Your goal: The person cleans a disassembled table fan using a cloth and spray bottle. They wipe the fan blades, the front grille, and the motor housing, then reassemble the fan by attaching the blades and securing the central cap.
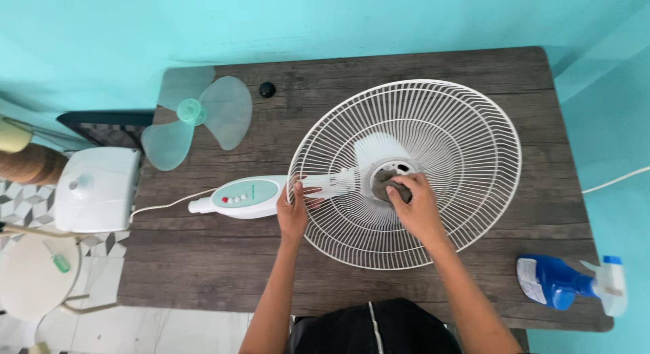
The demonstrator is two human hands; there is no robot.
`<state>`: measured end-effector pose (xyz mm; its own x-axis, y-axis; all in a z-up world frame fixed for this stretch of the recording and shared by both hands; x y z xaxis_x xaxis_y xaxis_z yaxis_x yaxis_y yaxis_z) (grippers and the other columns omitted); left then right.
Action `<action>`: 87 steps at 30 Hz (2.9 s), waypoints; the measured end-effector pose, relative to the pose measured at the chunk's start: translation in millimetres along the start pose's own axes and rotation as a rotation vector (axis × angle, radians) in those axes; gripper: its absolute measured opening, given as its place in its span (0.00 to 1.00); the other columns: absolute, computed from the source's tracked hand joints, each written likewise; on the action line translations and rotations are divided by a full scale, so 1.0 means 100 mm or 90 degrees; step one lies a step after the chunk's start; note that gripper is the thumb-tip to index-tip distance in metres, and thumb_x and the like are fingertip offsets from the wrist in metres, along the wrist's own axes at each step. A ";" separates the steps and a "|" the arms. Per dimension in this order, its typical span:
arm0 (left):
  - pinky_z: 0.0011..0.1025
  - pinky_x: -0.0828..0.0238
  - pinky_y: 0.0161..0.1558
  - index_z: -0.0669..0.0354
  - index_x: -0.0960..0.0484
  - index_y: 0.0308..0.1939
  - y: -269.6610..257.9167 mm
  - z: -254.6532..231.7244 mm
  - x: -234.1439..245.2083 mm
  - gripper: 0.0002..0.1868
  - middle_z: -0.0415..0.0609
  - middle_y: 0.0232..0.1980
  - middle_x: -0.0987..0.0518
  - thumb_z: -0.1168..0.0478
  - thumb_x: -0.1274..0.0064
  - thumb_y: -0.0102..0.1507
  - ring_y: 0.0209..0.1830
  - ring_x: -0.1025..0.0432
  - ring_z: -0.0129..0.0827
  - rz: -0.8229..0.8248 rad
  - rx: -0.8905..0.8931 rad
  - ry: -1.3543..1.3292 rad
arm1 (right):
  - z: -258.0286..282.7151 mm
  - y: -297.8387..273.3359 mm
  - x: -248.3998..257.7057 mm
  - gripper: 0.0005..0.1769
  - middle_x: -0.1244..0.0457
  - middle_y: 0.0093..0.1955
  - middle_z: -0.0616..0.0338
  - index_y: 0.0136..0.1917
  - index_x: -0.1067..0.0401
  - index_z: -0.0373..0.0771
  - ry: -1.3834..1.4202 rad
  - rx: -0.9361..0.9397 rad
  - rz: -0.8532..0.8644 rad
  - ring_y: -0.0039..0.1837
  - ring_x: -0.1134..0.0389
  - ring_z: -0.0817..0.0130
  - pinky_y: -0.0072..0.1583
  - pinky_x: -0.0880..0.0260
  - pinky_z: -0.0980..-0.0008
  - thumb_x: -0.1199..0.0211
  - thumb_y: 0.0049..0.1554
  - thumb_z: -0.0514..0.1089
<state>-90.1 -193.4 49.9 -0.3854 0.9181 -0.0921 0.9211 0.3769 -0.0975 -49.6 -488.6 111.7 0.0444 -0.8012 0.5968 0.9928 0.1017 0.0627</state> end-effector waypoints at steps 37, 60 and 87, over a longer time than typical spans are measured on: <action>0.54 0.53 0.67 0.66 0.38 0.62 -0.86 -0.34 -0.04 0.31 0.58 0.63 0.40 0.51 0.40 0.67 0.68 0.49 0.42 -0.192 -0.410 0.457 | -0.86 -0.69 0.62 0.08 0.33 0.58 0.60 0.51 0.30 0.36 0.465 -0.151 -0.233 0.58 0.34 0.71 0.62 0.32 0.71 0.44 0.64 0.43; 0.25 0.36 0.45 0.59 0.23 0.40 -1.27 0.41 -1.29 0.10 0.36 0.38 0.28 0.57 0.45 0.71 0.42 0.35 0.22 0.445 0.241 -0.137 | -0.50 -1.66 -0.61 0.28 0.34 0.54 0.59 0.58 0.34 0.51 0.701 -0.419 0.189 0.59 0.31 0.67 0.57 0.26 0.65 0.30 0.46 0.35; 0.33 0.24 0.25 0.59 0.27 0.62 -0.39 -0.13 -1.51 0.22 0.49 0.38 0.14 0.61 0.41 0.64 0.26 0.19 0.38 0.185 -0.195 0.439 | 0.31 0.05 0.05 0.35 0.41 0.62 0.51 0.69 0.30 0.42 -0.190 0.224 0.105 0.63 0.38 0.48 0.65 0.34 0.55 0.42 0.48 0.25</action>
<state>-66.7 -345.1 80.2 -0.1006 0.8156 0.5698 0.9918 0.0371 0.1220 -47.8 -473.2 139.8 0.1132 -0.5593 0.8212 0.8755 0.4469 0.1837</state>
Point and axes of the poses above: each hand's wrist, its own y-axis towards the middle knuckle, its own x-axis out of the back of the hand, z = x × y, the point moved 10 cm from there along y, towards the middle knuckle
